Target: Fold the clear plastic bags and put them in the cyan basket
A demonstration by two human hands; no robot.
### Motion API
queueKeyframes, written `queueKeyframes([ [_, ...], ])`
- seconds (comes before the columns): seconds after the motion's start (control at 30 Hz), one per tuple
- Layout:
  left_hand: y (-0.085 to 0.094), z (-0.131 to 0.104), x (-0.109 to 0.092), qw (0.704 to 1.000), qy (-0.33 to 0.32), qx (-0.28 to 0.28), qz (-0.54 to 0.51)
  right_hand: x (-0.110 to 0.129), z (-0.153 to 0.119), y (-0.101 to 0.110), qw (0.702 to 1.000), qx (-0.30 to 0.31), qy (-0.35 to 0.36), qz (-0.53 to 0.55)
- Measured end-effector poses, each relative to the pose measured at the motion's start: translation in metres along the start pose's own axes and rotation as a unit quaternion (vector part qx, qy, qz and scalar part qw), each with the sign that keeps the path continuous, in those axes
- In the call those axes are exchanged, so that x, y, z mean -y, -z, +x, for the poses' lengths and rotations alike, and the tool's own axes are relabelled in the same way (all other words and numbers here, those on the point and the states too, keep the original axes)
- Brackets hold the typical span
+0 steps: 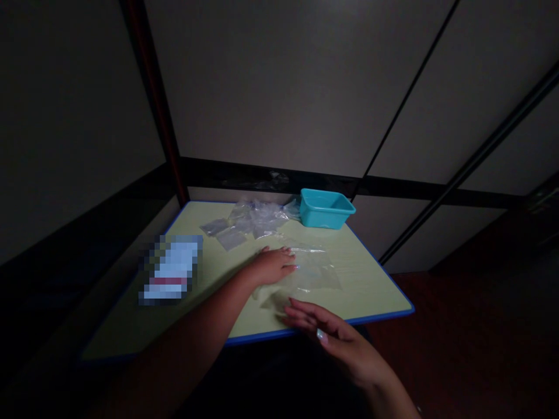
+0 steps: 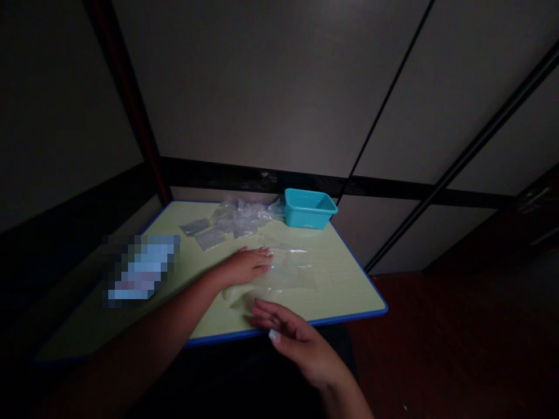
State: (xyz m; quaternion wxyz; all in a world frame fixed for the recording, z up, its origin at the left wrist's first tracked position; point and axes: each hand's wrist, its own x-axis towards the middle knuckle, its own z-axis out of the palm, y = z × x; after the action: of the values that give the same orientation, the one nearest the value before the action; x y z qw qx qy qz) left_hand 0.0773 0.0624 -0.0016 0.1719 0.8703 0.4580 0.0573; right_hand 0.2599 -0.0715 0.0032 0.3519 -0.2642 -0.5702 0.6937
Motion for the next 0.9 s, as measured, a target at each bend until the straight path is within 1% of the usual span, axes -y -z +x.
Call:
queueKeyframes([
  [0.07, -0.001, 0.000, 0.001, 1.000, -0.001, -0.005, 0.003, 0.001, -0.001, -0.003, 0.999, 0.036, -0.012, 0.027],
  [0.1, -0.002, 0.000, 0.001, 1.000, -0.003, -0.008, 0.003, 0.002, -0.001, -0.003, 0.998, 0.043, -0.018, 0.035],
  [0.17, -0.003, 0.001, 0.003, 1.000, -0.009, -0.013, 0.003, 0.003, -0.002, -0.002, 0.999, 0.028, -0.021, 0.026],
  [0.23, -0.003, 0.001, 0.003, 0.999, -0.019, -0.028, 0.009, 0.005, -0.002, 0.003, 0.999, -0.028, -0.008, -0.019],
  [0.27, -0.002, 0.001, 0.002, 0.999, -0.024, -0.041, 0.014, 0.007, -0.001, 0.008, 0.996, -0.073, 0.002, -0.061],
  [0.3, -0.002, 0.001, 0.001, 0.998, -0.027, -0.057, 0.019, 0.008, 0.001, 0.013, 0.985, -0.125, 0.016, -0.118],
  [0.33, -0.002, 0.001, 0.000, 0.997, -0.029, -0.073, 0.024, 0.009, 0.004, 0.020, 0.964, -0.183, 0.027, -0.189],
  [0.37, -0.002, 0.000, -0.002, 0.995, -0.029, -0.087, 0.028, 0.009, 0.007, 0.027, 0.932, -0.231, 0.041, -0.275],
  [0.4, -0.003, 0.000, -0.003, 0.995, -0.028, -0.096, 0.031, 0.009, 0.013, 0.035, 0.886, -0.277, 0.056, -0.369],
  [0.43, -0.005, 0.000, -0.005, 0.994, -0.028, -0.096, 0.035, 0.008, 0.019, 0.042, 0.832, -0.295, 0.060, -0.466],
  [0.47, -0.007, -0.001, -0.006, 0.995, -0.029, -0.090, 0.038, 0.006, 0.025, 0.049, 0.780, -0.301, 0.054, -0.545],
  [0.5, -0.010, -0.002, -0.007, 0.996, -0.028, -0.078, 0.042, 0.003, 0.032, 0.055, 0.740, -0.293, 0.027, -0.605],
  [0.53, -0.013, -0.002, -0.007, 0.997, -0.029, -0.060, 0.047, 0.000, 0.039, 0.060, 0.712, -0.277, -0.008, -0.645],
  [0.57, -0.015, -0.003, -0.007, 0.998, -0.026, -0.042, 0.049, -0.003, 0.045, 0.064, 0.695, -0.253, -0.046, -0.672],
  [0.63, -0.020, -0.003, -0.006, 0.998, -0.016, -0.007, 0.054, -0.009, 0.054, 0.069, 0.674, -0.202, -0.106, -0.703],
  [0.67, -0.022, -0.004, -0.005, 0.998, -0.016, -0.001, 0.058, -0.012, 0.056, 0.070, 0.666, -0.188, -0.124, -0.712],
  [0.77, -0.022, -0.004, -0.003, 0.998, -0.018, 0.002, 0.062, -0.015, 0.057, 0.071, 0.650, -0.179, -0.144, -0.725],
  [0.9, -0.019, -0.006, -0.005, 0.998, -0.016, 0.000, 0.062, -0.005, 0.057, 0.071, 0.648, -0.175, -0.157, -0.724],
])
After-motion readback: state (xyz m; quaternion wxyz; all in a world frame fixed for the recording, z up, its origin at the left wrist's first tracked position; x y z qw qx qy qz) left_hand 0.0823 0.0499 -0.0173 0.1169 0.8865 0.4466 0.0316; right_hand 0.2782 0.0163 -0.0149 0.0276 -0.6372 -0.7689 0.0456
